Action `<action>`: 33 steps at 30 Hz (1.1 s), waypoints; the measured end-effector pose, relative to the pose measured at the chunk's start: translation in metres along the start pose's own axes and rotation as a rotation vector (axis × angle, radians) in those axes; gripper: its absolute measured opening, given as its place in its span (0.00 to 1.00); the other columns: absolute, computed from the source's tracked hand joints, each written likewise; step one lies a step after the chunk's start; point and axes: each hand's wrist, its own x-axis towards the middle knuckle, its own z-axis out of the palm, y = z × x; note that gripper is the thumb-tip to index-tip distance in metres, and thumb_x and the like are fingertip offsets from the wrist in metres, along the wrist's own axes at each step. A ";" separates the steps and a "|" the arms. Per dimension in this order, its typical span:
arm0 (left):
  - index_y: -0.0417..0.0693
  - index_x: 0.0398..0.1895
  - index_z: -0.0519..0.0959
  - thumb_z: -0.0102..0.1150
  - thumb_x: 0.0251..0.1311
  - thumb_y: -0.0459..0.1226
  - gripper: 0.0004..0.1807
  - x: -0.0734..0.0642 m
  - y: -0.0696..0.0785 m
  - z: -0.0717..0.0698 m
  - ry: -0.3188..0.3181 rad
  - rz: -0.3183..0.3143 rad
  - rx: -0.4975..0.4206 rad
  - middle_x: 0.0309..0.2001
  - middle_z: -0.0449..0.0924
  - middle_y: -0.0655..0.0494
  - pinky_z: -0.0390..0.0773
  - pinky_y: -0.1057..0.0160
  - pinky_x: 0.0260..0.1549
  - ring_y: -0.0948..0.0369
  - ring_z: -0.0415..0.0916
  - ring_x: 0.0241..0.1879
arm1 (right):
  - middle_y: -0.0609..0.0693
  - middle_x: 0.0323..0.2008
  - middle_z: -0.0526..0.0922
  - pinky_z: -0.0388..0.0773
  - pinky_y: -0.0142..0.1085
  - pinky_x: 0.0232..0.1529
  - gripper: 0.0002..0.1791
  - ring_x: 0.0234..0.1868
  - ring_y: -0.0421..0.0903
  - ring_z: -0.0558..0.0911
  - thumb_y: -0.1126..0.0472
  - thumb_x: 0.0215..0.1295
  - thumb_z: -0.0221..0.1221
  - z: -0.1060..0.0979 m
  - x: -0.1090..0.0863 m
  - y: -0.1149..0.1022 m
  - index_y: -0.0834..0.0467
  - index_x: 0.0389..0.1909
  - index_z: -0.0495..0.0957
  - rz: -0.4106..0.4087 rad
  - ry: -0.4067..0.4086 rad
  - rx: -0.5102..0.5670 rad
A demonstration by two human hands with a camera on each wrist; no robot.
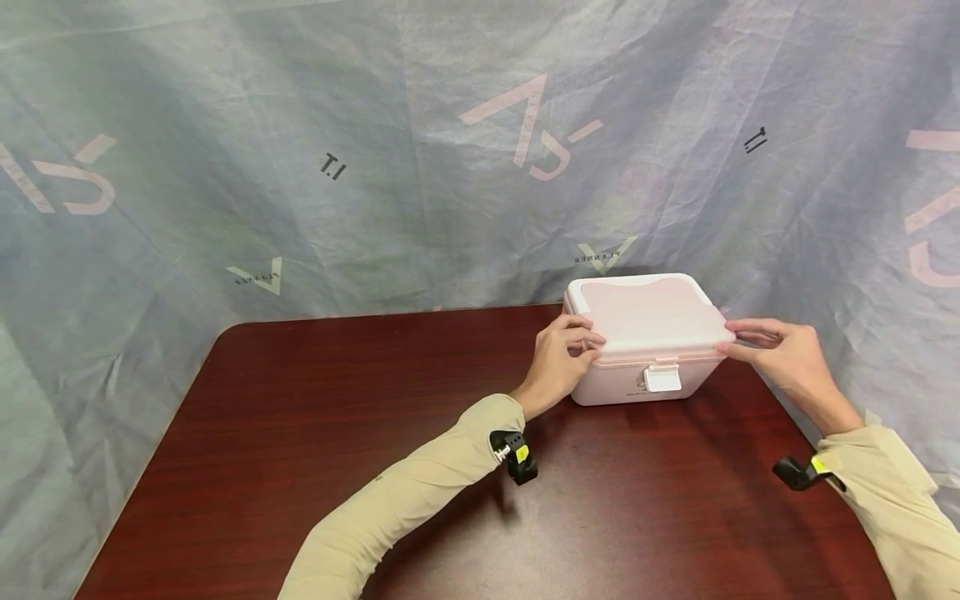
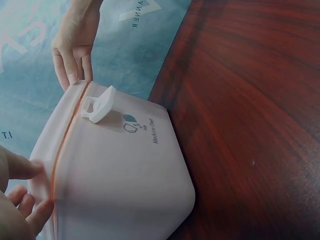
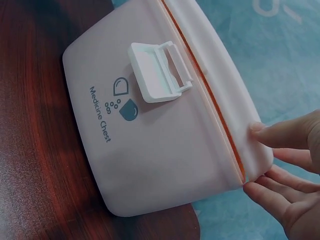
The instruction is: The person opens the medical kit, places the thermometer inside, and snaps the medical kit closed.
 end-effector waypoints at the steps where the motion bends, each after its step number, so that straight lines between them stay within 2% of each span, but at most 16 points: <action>1: 0.41 0.32 0.86 0.67 0.47 0.26 0.08 0.000 0.000 0.000 -0.001 -0.001 0.004 0.45 0.78 0.49 0.75 0.75 0.39 0.65 0.75 0.42 | 0.27 0.33 0.81 0.71 0.17 0.33 0.27 0.37 0.19 0.77 0.57 0.49 0.72 0.000 0.000 0.000 0.66 0.49 0.80 -0.005 -0.004 -0.009; 6: 0.42 0.32 0.86 0.68 0.48 0.26 0.08 -0.002 -0.002 0.000 -0.003 -0.010 0.013 0.44 0.78 0.50 0.76 0.73 0.39 0.63 0.74 0.44 | 0.28 0.36 0.80 0.71 0.17 0.34 0.25 0.39 0.20 0.77 0.58 0.48 0.72 0.003 0.001 0.001 0.66 0.47 0.81 -0.075 -0.007 -0.033; 11: 0.42 0.34 0.86 0.67 0.49 0.25 0.09 -0.005 -0.004 0.001 0.001 -0.018 -0.005 0.45 0.78 0.51 0.77 0.72 0.39 0.62 0.73 0.46 | 0.34 0.38 0.81 0.71 0.16 0.35 0.20 0.38 0.20 0.77 0.63 0.45 0.73 0.011 0.002 0.004 0.66 0.42 0.83 -0.218 0.071 -0.066; 16: 0.40 0.35 0.86 0.67 0.48 0.25 0.10 -0.009 -0.007 0.003 0.044 -0.024 -0.048 0.46 0.77 0.51 0.77 0.71 0.39 0.62 0.76 0.40 | 0.57 0.43 0.83 0.73 0.18 0.35 0.19 0.41 0.21 0.76 0.70 0.41 0.74 0.021 0.002 0.009 0.68 0.39 0.84 -0.372 0.143 -0.082; 19: 0.41 0.35 0.86 0.67 0.48 0.25 0.10 -0.013 -0.007 0.005 0.079 -0.022 -0.051 0.47 0.77 0.51 0.78 0.71 0.38 0.62 0.78 0.37 | 0.66 0.43 0.81 0.74 0.20 0.34 0.20 0.43 0.21 0.76 0.75 0.38 0.73 0.026 0.003 0.012 0.71 0.38 0.83 -0.436 0.159 -0.084; 26: 0.41 0.36 0.85 0.67 0.47 0.24 0.11 -0.023 -0.007 0.011 0.146 0.013 -0.055 0.45 0.74 0.51 0.77 0.71 0.37 0.63 0.76 0.39 | 0.67 0.43 0.81 0.74 0.21 0.34 0.21 0.44 0.21 0.76 0.76 0.36 0.73 0.029 0.003 0.012 0.71 0.38 0.83 -0.458 0.165 -0.073; 33: 0.42 0.38 0.84 0.66 0.47 0.23 0.14 -0.030 -0.004 0.014 0.171 -0.014 -0.085 0.41 0.73 0.54 0.78 0.70 0.35 0.61 0.78 0.35 | 0.67 0.42 0.81 0.73 0.19 0.34 0.21 0.44 0.22 0.77 0.78 0.35 0.73 0.028 0.002 0.010 0.71 0.36 0.83 -0.471 0.176 -0.059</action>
